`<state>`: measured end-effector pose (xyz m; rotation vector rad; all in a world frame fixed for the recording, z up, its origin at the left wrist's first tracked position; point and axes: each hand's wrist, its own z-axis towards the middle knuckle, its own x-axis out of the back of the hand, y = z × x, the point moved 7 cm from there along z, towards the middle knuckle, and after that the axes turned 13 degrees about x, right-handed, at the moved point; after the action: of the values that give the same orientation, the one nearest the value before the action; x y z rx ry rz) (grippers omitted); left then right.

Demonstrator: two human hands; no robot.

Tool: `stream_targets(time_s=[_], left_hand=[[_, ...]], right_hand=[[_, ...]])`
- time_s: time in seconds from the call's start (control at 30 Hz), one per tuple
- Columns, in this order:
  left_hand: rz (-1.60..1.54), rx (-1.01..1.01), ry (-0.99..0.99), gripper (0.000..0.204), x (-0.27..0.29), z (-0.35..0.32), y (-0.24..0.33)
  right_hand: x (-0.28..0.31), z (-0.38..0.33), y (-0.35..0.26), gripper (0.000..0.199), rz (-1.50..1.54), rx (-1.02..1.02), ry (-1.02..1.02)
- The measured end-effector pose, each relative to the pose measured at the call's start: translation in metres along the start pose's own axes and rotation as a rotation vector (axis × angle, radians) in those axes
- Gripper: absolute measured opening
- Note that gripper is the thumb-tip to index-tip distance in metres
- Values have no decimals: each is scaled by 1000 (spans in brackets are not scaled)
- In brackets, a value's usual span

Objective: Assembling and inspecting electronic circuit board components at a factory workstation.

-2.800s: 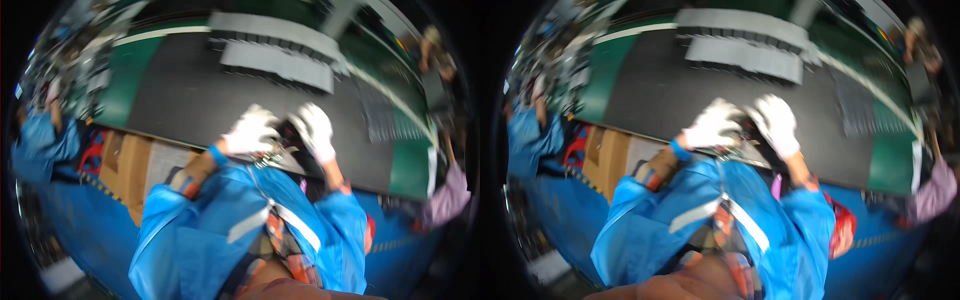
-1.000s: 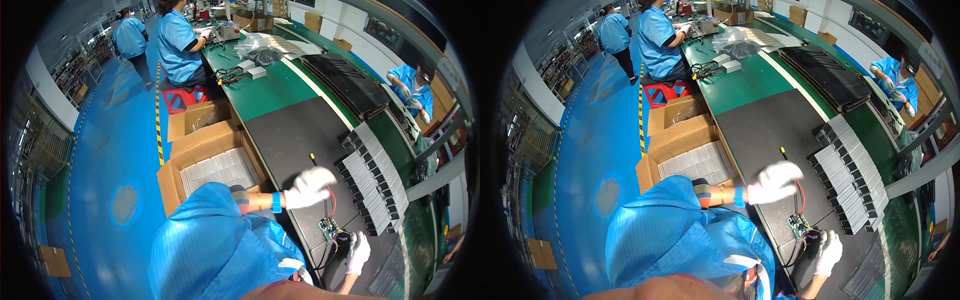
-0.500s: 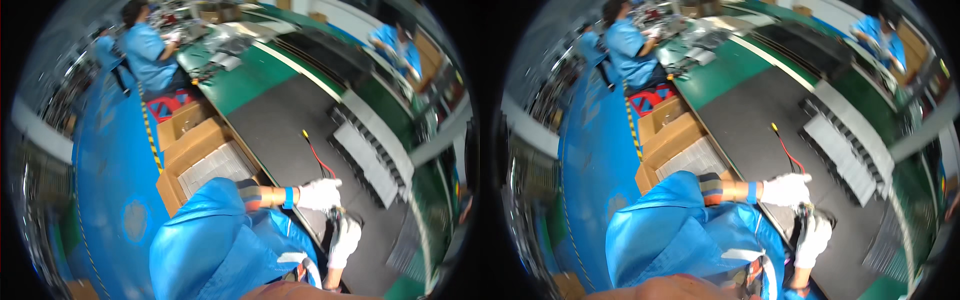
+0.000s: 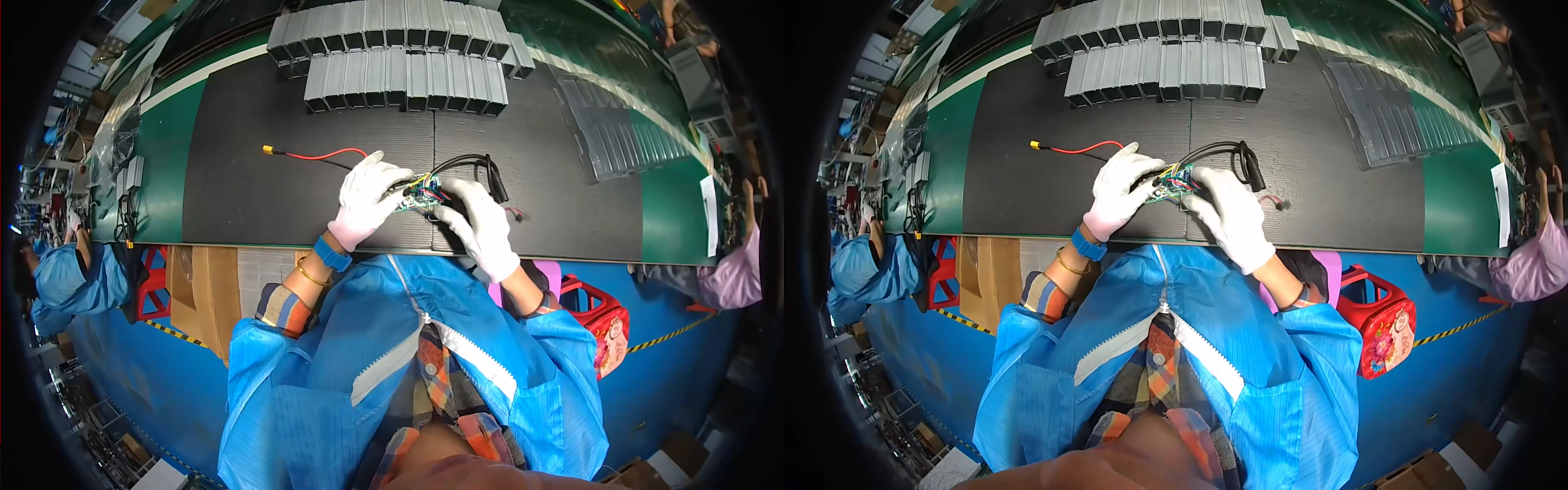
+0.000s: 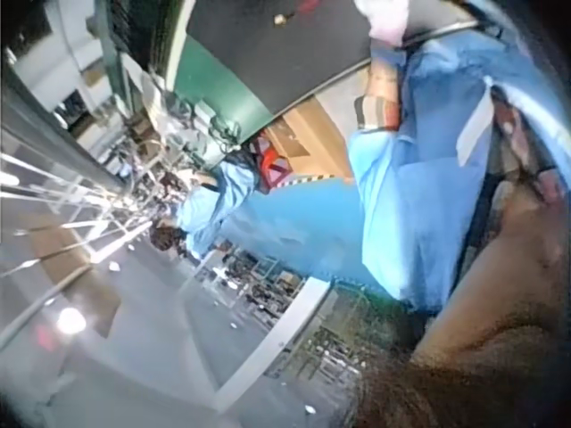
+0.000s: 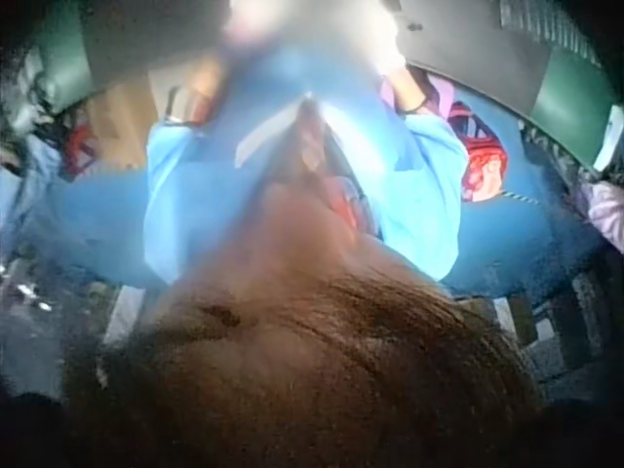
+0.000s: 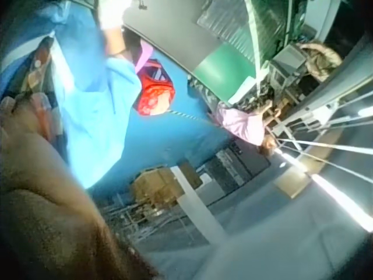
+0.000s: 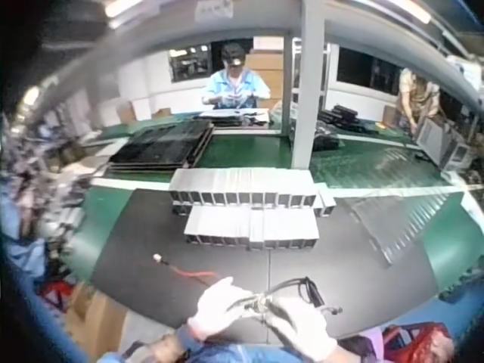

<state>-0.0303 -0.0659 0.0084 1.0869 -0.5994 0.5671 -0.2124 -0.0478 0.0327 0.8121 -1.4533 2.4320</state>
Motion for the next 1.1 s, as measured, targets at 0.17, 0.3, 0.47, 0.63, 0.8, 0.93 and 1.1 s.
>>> stream_targets(time_s=[0.17, 0.3, 0.47, 0.63, 0.8, 0.93, 1.1], left_hand=[[-42, 57, -131, 34, 0, 1, 2], [42, 52, -64, 39, -6, 2, 1], [144, 28, 5, 40, -7, 7, 4], [189, -12, 29, 36, -8, 7, 5], [151, 71, 110, 24, -11, 10, -1], [122, 231, 37, 12, -15, 19, -11], [136, 182, 156, 12, -17, 12, -12]], right_hand=[[-18, 9, -2, 23, -175, 233, -126], [-27, 8, 9, 19, -81, 249, -164], [-24, 7, 4, 24, -27, 257, -69], [-28, 9, 12, 22, -40, 269, -160], [-26, 10, 7, 18, -80, 301, -266], [-30, 4, -7, 17, -188, 474, -482], [-32, 0, -6, 25, -319, 504, -590]])
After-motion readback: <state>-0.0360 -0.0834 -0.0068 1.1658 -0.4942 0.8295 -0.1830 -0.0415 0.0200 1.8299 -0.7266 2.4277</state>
